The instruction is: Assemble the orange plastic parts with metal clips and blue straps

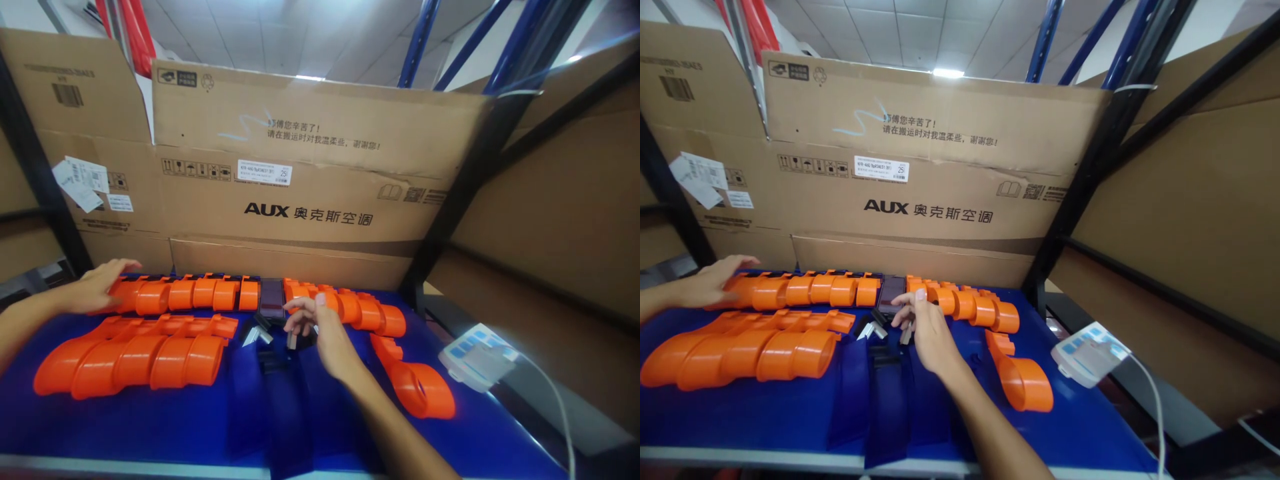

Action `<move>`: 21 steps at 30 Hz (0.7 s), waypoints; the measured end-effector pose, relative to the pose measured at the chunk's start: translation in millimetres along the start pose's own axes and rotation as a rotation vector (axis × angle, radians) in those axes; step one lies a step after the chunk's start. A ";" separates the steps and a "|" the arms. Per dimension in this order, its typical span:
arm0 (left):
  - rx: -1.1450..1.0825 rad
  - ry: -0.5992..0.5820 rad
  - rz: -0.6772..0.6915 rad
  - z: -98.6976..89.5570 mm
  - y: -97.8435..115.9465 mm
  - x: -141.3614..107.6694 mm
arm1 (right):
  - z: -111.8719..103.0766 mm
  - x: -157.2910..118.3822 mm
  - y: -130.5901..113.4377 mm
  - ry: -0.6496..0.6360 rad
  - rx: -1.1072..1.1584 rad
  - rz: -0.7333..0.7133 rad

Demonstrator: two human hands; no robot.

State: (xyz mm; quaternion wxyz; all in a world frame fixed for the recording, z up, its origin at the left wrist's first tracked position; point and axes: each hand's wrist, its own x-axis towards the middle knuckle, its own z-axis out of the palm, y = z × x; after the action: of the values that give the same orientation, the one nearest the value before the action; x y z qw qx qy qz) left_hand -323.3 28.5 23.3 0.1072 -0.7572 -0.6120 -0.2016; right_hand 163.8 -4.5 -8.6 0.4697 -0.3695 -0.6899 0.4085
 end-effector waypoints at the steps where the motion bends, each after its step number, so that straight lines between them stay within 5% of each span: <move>1: -0.021 -0.060 0.071 -3.6 7.9 3.5 | 0.2 -0.3 0.9 0.000 0.001 -0.002; 6: -0.181 -0.125 0.364 -9.6 74.0 8.6 | -1.1 -0.4 3.9 0.008 -0.010 -0.013; 10: -0.377 -0.278 0.529 7.6 136.1 -13.4 | -2.5 -0.5 5.1 0.004 -0.012 -0.014; 12: -0.453 -0.255 0.529 19.4 156.8 -27.8 | -2.5 -0.8 5.5 0.001 -0.025 -0.015; 17: -0.478 -0.286 0.535 36.9 172.6 -43.3 | -1.7 -1.7 5.0 0.013 -0.036 -0.024; 21: -0.408 -0.291 0.557 27.2 173.7 -34.0 | -2.0 -1.6 2.4 0.027 -0.052 -0.040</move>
State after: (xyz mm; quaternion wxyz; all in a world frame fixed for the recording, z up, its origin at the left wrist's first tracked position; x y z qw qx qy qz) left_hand -155.9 -30.0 -1.2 -0.0833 -0.9211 -0.3388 -0.1727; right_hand 166.5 -4.6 -11.0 0.4773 -0.3732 -0.7011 0.3760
